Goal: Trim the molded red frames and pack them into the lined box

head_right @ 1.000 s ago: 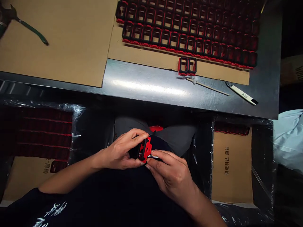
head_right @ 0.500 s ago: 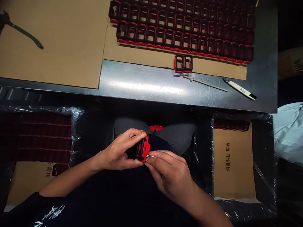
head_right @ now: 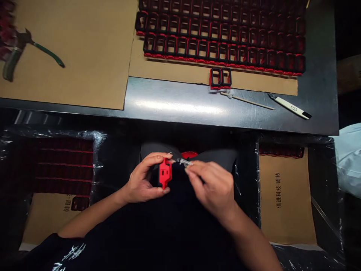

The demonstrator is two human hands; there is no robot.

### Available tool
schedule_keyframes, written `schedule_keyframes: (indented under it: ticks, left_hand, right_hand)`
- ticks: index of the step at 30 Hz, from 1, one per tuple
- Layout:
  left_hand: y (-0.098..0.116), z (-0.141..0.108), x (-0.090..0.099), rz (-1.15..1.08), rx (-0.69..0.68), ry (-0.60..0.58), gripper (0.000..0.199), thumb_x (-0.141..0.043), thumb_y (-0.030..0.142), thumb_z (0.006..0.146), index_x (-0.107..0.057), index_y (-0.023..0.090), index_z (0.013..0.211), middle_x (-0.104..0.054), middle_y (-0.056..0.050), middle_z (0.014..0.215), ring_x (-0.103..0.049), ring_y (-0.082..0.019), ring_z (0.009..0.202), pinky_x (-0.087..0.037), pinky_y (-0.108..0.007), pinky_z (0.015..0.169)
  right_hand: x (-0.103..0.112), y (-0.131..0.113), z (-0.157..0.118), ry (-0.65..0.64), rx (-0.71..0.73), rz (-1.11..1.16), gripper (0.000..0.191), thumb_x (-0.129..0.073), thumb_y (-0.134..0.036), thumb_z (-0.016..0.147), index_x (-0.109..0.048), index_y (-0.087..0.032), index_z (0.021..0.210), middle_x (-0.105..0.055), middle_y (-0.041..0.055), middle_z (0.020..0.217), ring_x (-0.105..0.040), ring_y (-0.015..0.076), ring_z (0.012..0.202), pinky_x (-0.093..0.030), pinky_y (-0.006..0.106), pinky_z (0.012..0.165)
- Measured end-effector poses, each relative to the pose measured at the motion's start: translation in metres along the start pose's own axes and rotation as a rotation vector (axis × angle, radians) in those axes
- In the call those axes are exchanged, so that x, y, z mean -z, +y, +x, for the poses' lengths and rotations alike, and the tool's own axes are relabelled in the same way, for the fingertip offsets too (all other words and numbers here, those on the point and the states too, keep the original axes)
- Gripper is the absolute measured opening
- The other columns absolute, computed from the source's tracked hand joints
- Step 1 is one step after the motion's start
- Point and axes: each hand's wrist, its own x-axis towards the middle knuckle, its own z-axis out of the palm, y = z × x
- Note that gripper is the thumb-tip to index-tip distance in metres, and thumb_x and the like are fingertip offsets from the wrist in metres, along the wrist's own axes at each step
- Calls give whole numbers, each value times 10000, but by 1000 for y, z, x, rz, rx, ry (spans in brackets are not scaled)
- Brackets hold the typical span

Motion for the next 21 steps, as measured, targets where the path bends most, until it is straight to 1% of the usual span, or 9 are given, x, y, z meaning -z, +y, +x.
schedule_keyframes:
  ticks: [3,5,9,11,13,15,16,18,21]
  left_hand:
    - [0,-7,-2,-223,38,103,744,-790,165,791,-374,178,1408,-481,-223,1403,-565,-289,1284,-499,-473,1054]
    - [1,-9,-3,-244,5,134,763,-796,125,769,-369,173,1399,-476,-233,1407,-575,-300,1275,-498,-489,1053]
    - [3,-10,-5,-178,-30,171,767,-821,161,752,-384,167,1382,-503,-236,1392,-582,-319,1261,-434,-586,1091]
    - [2,-10,-5,-162,-49,180,764,-821,169,756,-380,162,1380,-506,-239,1396,-583,-313,1261,-395,-606,1119]
    - [1,-10,-4,-151,-70,174,762,-816,168,762,-370,156,1379,-504,-247,1398,-577,-311,1270,-376,-613,1131]
    - [-1,-9,-3,-120,-87,161,759,-814,170,767,-360,145,1374,-502,-259,1397,-563,-324,1288,-365,-624,1134]
    - [-1,-8,-3,-89,-97,150,764,-816,171,765,-355,137,1373,-507,-263,1390,-556,-332,1295,-366,-628,1131]
    - [-2,-5,-2,-17,-129,119,776,-829,180,755,-349,116,1362,-538,-265,1347,-555,-337,1295,-374,-631,1126]
    - [-3,1,0,95,-209,82,750,-838,195,749,-367,90,1322,-584,-268,1267,-586,-326,1256,-405,-622,1110]
  right_hand:
    - [-13,47,37,188,14,-86,168,-705,-187,773,-707,-202,940,-676,-69,1026,-650,-14,990,-515,141,877]
    - [-23,78,67,215,13,-194,159,-673,-331,822,-741,-210,898,-682,-45,1011,-649,15,988,-493,170,872]
    - [-36,108,107,28,-232,-171,370,-553,-522,879,-765,-243,997,-652,-41,1163,-599,50,1129,-461,222,1045]
    - [-35,103,107,71,-258,-194,368,-620,-516,829,-758,-254,1046,-614,-38,1255,-592,80,1160,-479,261,1072]
    - [-30,85,93,172,-239,-207,369,-678,-478,779,-756,-241,1052,-611,-15,1263,-620,84,1087,-525,265,993]
    - [-23,58,68,193,-297,-75,308,-650,-445,807,-764,-211,972,-674,-2,1076,-638,24,927,-534,170,839]
    - [-19,44,54,96,-393,71,312,-623,-430,837,-759,-196,993,-682,8,1003,-636,-9,846,-515,111,753]
    - [-14,16,28,-223,-559,462,386,-595,-437,860,-733,-131,1050,-685,50,990,-675,-1,861,-516,55,706]
    - [-14,-12,8,-506,-659,690,439,-595,-415,846,-702,-126,1159,-684,67,1017,-692,7,894,-522,11,743]
